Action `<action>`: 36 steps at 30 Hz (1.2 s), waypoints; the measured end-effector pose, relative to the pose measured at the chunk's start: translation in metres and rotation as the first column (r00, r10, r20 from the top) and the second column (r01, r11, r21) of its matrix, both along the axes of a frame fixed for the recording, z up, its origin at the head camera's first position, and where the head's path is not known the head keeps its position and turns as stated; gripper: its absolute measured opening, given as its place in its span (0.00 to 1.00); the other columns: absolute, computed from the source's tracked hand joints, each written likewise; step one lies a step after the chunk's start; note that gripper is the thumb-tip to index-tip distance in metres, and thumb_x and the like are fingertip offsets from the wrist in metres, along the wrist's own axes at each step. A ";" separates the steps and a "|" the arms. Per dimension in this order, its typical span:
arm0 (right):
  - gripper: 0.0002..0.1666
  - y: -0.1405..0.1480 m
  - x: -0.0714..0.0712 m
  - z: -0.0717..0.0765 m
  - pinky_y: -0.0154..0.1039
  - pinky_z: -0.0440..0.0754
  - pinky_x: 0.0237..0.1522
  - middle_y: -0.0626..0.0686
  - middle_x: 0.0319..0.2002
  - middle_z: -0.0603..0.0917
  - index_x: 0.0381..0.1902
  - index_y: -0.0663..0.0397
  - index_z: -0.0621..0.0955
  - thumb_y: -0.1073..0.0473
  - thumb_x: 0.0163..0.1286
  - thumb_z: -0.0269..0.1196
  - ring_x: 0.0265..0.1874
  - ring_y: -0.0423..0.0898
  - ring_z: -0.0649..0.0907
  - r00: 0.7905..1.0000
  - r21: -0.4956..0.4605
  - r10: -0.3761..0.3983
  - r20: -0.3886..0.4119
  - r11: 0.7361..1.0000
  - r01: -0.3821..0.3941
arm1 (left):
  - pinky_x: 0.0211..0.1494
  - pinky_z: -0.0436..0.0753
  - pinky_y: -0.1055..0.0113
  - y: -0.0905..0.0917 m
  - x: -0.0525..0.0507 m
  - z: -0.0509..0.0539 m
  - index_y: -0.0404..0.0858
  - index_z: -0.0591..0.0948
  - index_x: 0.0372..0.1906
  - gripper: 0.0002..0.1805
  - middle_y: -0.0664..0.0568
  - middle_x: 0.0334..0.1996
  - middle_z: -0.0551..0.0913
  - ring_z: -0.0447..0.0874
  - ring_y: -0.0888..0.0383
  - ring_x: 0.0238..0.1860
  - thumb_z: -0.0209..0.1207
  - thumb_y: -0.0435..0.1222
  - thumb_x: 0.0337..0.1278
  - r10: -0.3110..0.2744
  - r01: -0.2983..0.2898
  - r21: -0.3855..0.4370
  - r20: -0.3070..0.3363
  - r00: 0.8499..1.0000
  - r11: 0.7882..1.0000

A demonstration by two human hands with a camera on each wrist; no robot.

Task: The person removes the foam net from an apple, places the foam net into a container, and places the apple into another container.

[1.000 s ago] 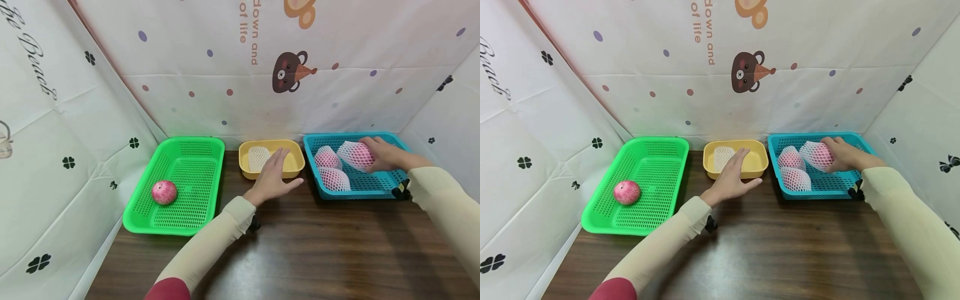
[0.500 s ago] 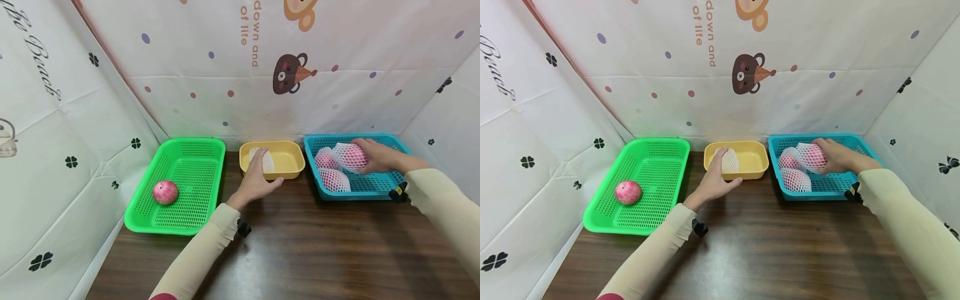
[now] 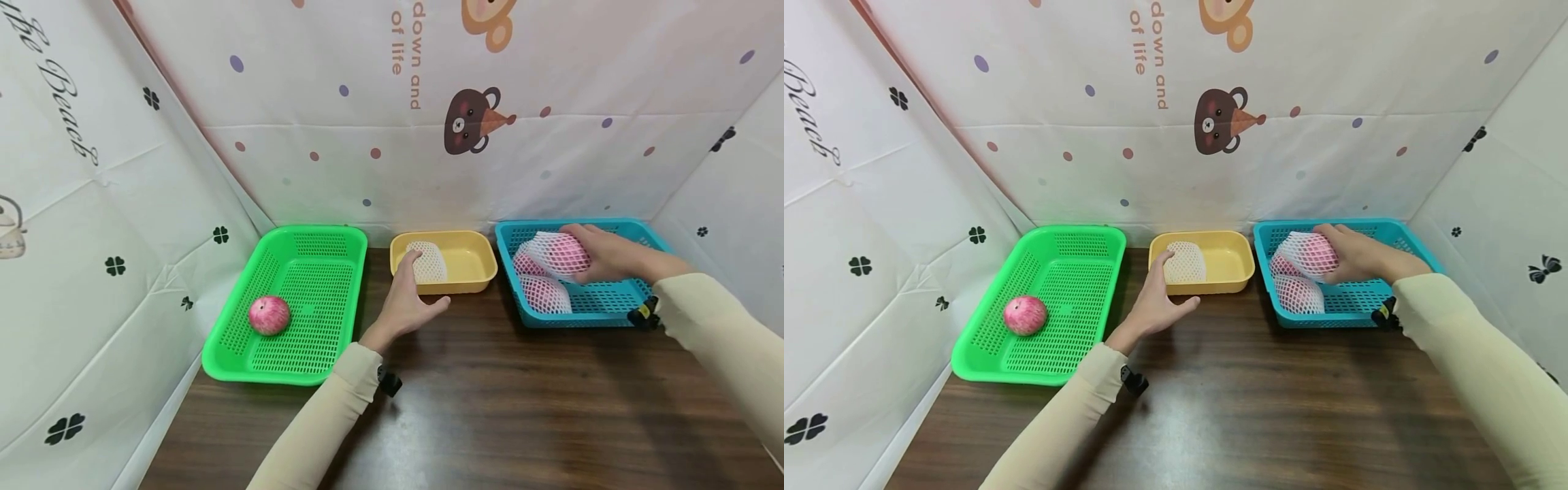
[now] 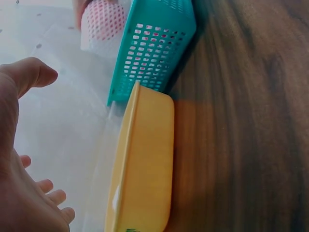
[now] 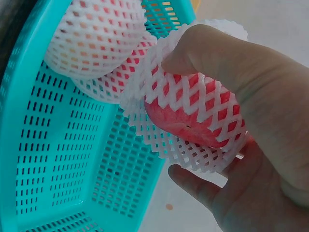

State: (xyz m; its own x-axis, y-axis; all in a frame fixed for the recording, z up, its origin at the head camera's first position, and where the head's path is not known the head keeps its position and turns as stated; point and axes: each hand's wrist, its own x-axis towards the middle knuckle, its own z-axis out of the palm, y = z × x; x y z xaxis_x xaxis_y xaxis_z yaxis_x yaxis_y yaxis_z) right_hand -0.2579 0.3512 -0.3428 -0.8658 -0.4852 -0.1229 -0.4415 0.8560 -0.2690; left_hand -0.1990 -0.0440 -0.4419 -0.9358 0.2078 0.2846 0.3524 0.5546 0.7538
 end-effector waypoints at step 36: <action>0.53 -0.075 0.005 0.007 0.62 0.81 0.53 0.61 0.63 0.73 0.75 0.54 0.62 0.58 0.56 0.78 0.55 0.58 0.77 0.996 -0.064 0.071 0.050 0.996 -0.068 | 0.76 0.65 0.51 -0.014 0.019 -0.024 0.44 0.53 0.79 0.53 0.49 0.77 0.57 0.56 0.52 0.77 0.70 0.49 0.53 0.063 -0.068 0.071 0.065 0.996 0.995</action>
